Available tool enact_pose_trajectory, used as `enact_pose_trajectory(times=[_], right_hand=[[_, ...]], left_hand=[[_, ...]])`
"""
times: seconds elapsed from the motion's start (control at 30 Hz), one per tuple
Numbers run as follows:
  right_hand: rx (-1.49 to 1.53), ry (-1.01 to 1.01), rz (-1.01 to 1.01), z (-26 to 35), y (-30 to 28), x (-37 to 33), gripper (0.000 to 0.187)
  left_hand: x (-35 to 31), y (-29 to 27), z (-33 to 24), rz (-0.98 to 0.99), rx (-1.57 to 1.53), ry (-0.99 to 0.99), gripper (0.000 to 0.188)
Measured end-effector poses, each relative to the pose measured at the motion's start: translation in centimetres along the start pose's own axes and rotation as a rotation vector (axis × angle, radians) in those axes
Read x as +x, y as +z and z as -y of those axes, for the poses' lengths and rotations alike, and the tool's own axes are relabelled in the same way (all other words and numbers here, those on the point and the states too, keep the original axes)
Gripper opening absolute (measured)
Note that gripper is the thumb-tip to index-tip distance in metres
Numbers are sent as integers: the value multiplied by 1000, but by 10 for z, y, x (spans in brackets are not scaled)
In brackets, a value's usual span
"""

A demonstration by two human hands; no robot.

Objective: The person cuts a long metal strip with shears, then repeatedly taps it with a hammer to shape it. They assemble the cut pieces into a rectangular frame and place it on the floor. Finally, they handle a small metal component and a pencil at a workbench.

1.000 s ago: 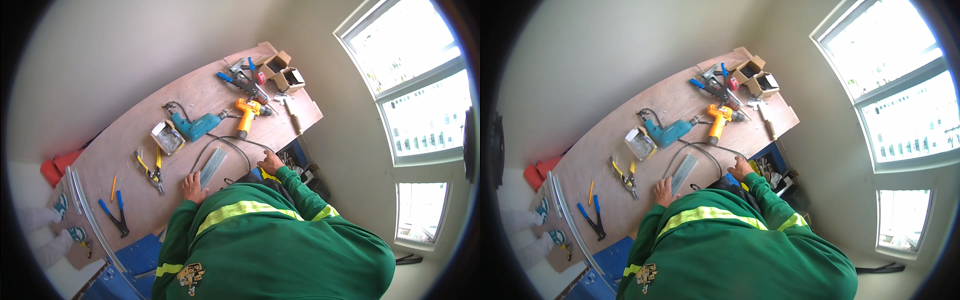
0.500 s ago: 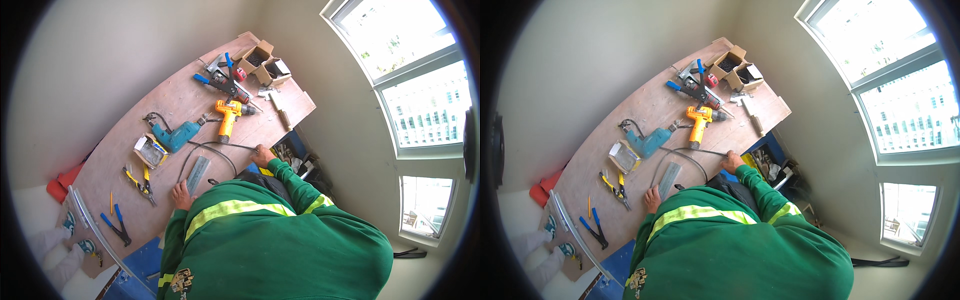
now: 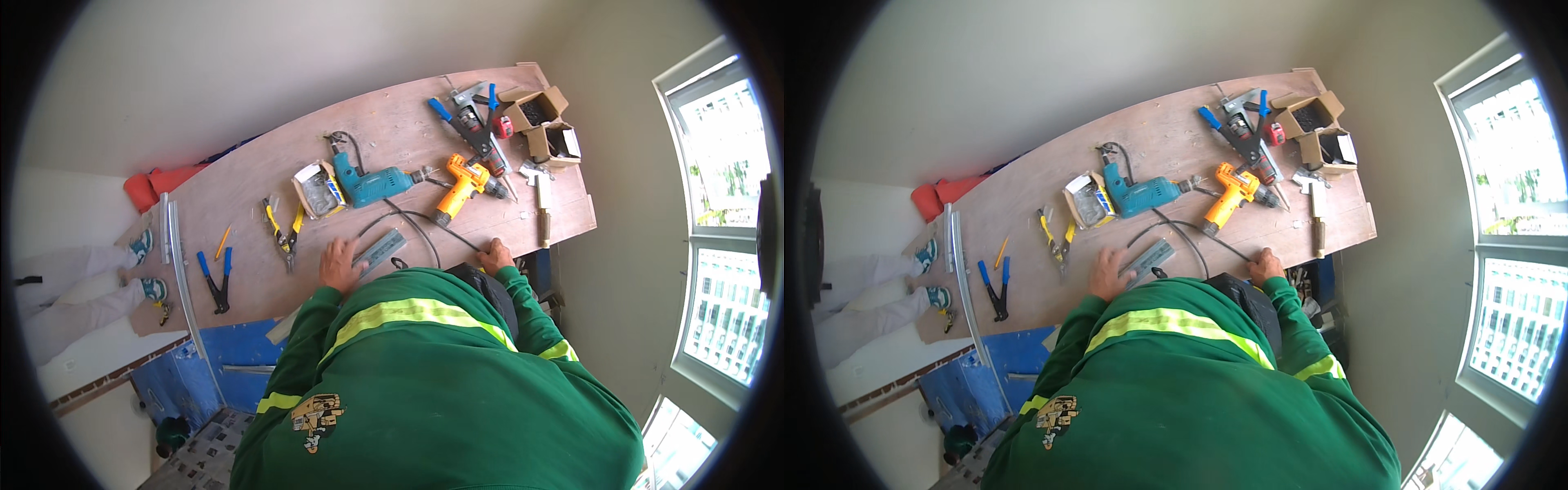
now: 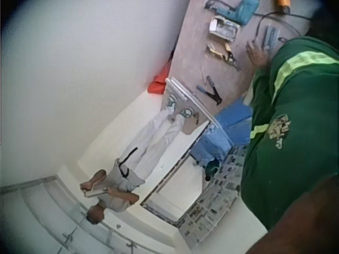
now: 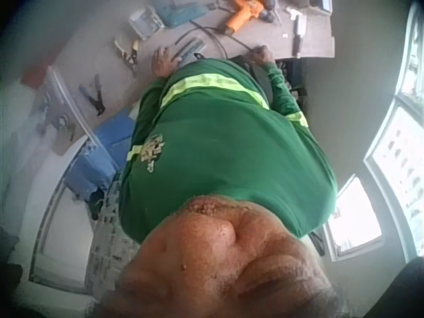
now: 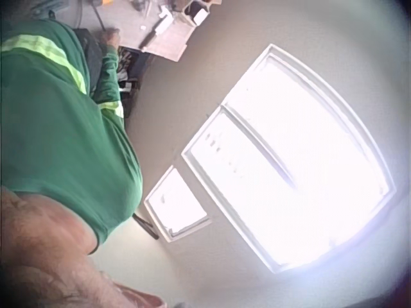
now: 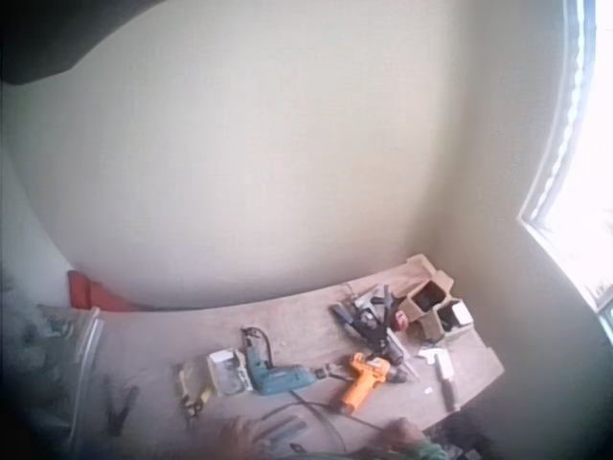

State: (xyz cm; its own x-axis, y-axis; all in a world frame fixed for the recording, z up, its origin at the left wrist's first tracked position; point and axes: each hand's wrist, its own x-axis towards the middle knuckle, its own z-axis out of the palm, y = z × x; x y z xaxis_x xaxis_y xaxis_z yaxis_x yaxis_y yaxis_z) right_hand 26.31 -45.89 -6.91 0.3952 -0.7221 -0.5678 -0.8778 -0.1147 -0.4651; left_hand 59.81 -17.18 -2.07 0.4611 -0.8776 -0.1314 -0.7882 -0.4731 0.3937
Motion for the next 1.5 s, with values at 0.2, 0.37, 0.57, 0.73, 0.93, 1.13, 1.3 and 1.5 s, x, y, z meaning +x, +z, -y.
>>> enact_pose_trajectory(times=[0.2, 0.37, 0.57, 0.73, 0.93, 1.13, 1.3, 1.5], right_hand=[[-8, -22, -41, -18, 11, 10, 45], [-174, -351, 56, -64, 26, 49, 45], [-125, -147, -87, -125, 47, 91, 56], [-132, -226, -50, -131, 42, 106, 64], [-173, -92, -65, -78, 23, 74, 58], [-220, 13, 16, -35, 18, 48, 51], [-336, 0, -176, -22, 32, 25, 57], [-564, -20, -34, -1, 62, -8, 75]], left_hand=[[81, -27, 41, -637, -184, -419, 77], [123, 26, 123, -110, -457, -798, 38], [145, 27, 163, -530, -202, -609, 29], [151, -14, 173, -547, -555, -972, 38], [136, -13, 162, -564, -593, -901, 60], [98, -14, 177, -435, -798, -515, 74], [35, -27, 168, -553, -1122, -287, 69], [-93, -31, 128, -427, -607, -175, 72]])
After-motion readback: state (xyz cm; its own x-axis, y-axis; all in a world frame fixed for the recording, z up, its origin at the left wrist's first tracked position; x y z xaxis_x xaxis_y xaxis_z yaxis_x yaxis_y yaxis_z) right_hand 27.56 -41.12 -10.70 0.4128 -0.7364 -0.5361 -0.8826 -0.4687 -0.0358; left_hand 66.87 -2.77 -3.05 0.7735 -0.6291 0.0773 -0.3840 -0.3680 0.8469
